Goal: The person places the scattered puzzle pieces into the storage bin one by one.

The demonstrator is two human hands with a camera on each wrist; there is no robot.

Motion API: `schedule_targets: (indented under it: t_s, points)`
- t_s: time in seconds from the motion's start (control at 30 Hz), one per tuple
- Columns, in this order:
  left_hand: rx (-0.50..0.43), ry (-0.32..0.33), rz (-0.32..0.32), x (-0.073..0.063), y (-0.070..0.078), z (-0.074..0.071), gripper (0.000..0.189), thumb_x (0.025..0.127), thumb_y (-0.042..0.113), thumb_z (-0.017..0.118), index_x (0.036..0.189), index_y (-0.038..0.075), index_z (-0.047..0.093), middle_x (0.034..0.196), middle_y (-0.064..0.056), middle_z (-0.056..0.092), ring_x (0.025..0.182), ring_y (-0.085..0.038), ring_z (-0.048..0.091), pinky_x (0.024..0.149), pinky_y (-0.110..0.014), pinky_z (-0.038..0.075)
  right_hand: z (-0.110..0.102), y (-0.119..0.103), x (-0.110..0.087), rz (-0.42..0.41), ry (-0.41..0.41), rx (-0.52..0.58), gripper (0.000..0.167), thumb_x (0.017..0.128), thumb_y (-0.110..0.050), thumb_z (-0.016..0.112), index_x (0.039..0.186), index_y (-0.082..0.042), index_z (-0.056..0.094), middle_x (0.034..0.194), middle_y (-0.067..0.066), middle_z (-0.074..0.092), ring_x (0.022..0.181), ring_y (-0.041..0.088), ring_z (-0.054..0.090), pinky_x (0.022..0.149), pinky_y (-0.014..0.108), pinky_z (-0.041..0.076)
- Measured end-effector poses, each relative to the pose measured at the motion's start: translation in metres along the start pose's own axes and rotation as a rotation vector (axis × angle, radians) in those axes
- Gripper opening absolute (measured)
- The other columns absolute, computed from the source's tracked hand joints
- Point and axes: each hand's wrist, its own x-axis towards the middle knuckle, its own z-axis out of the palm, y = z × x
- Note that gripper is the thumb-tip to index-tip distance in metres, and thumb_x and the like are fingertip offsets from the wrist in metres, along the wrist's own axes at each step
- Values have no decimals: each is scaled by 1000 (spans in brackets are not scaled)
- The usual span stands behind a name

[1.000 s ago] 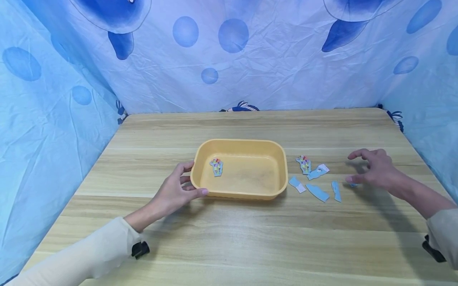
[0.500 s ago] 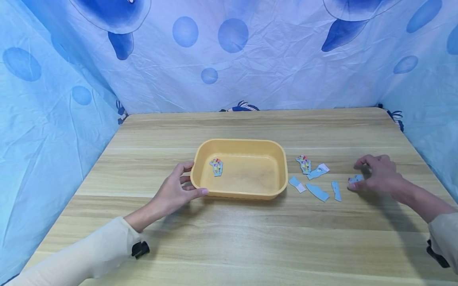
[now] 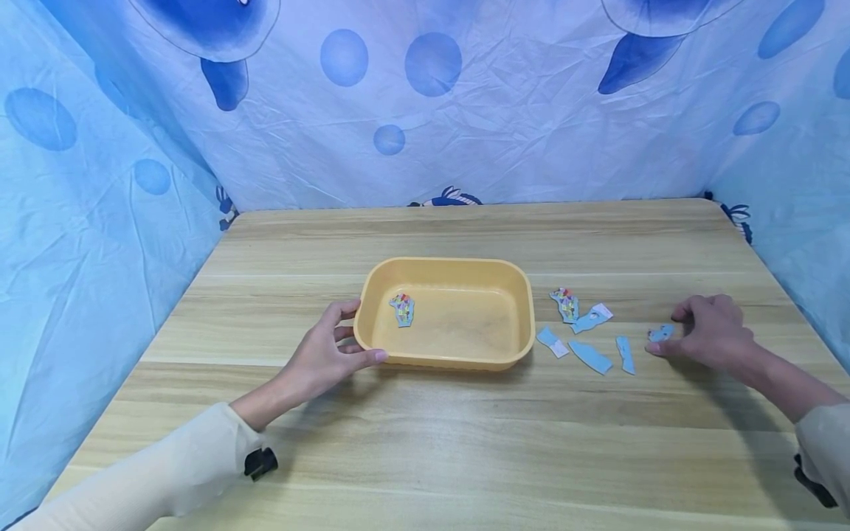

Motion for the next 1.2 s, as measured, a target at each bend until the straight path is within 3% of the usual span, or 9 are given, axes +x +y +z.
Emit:
schedule_targets:
  t_s: [0.2,0.43,0.57,0.77,1.2]
  points:
    - [6,-4,2,1,-2,0,82,75,2,81,141,-1,33,141,-20,40,116,-38,57,89,-30,56,1,1,0,41,17,-5,71,73,-36,82,107,16,48,105,35,37,102,50,24,80,59,30]
    - [-2,5,18,14,-29,1,87,72,10,85,142,6,33,141,-14,41,115,-33,59,88,-30,56,3,-1,-2,5,33,-1,65,76,-33,82,106,16,52,101,32,45,101,48,25,74,48,29]
    - [4,13,38,18,-39,0,88,71,17,87,141,10,35,139,-10,43,114,-30,60,87,-29,56,3,-5,-3,-22,37,14,57,76,-24,81,105,16,51,103,33,41,103,50,24,77,53,30]
    - [11,17,50,18,-41,0,88,70,20,88,141,10,36,138,-9,44,113,-29,60,86,-28,57,5,-9,-4,-38,66,6,54,74,-20,80,105,14,52,116,38,29,110,56,20,79,66,29]
    - [-5,18,52,19,-42,1,88,70,17,88,140,10,36,136,-10,45,113,-30,60,87,-29,56,-6,-18,1,-76,78,51,51,81,-17,77,108,18,51,115,40,27,107,56,23,74,59,32]
